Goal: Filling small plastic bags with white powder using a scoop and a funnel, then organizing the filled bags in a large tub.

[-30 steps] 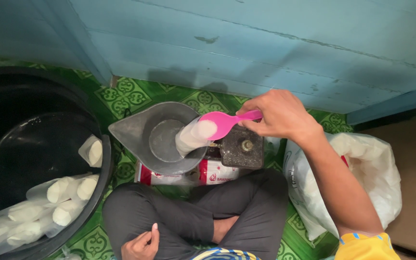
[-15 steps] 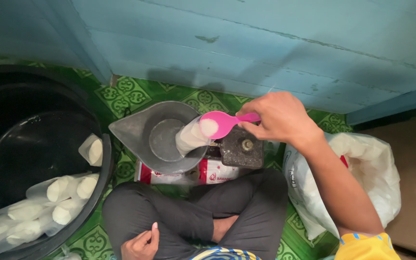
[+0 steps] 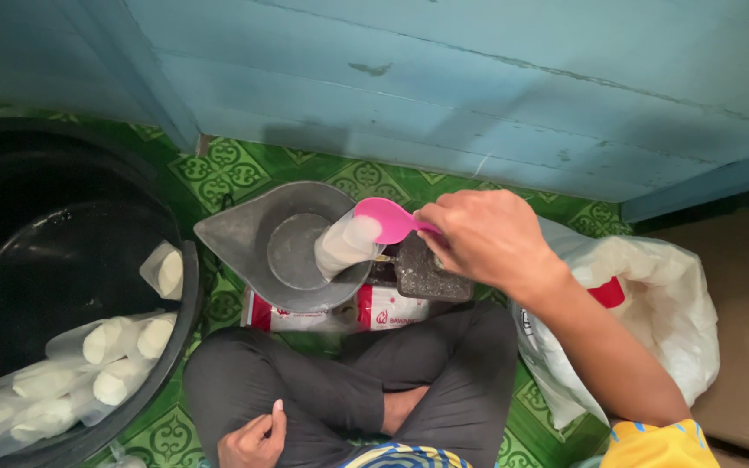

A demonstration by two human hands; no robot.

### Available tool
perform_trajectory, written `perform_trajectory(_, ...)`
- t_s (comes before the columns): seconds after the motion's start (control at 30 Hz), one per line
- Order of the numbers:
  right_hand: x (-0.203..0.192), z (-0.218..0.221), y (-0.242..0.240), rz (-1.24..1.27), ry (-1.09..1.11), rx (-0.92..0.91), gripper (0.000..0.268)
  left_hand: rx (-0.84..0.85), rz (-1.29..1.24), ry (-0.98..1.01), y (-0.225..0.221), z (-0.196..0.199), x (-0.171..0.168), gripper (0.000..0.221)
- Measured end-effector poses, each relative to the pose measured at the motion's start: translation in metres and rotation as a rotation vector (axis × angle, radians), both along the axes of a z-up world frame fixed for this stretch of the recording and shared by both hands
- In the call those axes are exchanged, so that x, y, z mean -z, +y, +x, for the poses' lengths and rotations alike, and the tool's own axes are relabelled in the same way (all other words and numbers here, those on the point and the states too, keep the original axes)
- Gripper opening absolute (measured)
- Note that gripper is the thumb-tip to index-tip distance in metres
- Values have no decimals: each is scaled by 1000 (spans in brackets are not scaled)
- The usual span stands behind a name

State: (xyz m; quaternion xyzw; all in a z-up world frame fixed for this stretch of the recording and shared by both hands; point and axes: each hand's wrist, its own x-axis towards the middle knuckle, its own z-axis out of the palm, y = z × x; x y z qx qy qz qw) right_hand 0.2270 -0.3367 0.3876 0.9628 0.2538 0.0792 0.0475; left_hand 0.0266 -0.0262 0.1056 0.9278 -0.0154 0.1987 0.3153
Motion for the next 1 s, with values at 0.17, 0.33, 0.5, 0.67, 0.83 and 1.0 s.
perform_trajectory(0.17,3,-12,7,-34,-92,-13,13,-23,-26,19,0,-2,4,39)
perform_trajectory(0.33,4,-19,5,-45,-141,26,14,-23,-11,3,1,-3,7,36)
perform_trajectory(0.5,1,-22,-6,108,-78,84,13,-1,-15,-24,1,-2,5,39)
perform_trajectory(0.67,5,-25,-18,238,-24,246,21,-19,-8,12,1,-4,7,38)
perform_trajectory(0.83,10,-31,-25,395,92,434,23,-4,-19,4,1,-4,8,37)
perform_trajectory(1.0,19,-40,-28,610,116,493,22,-44,-11,30,0,-6,11,39)
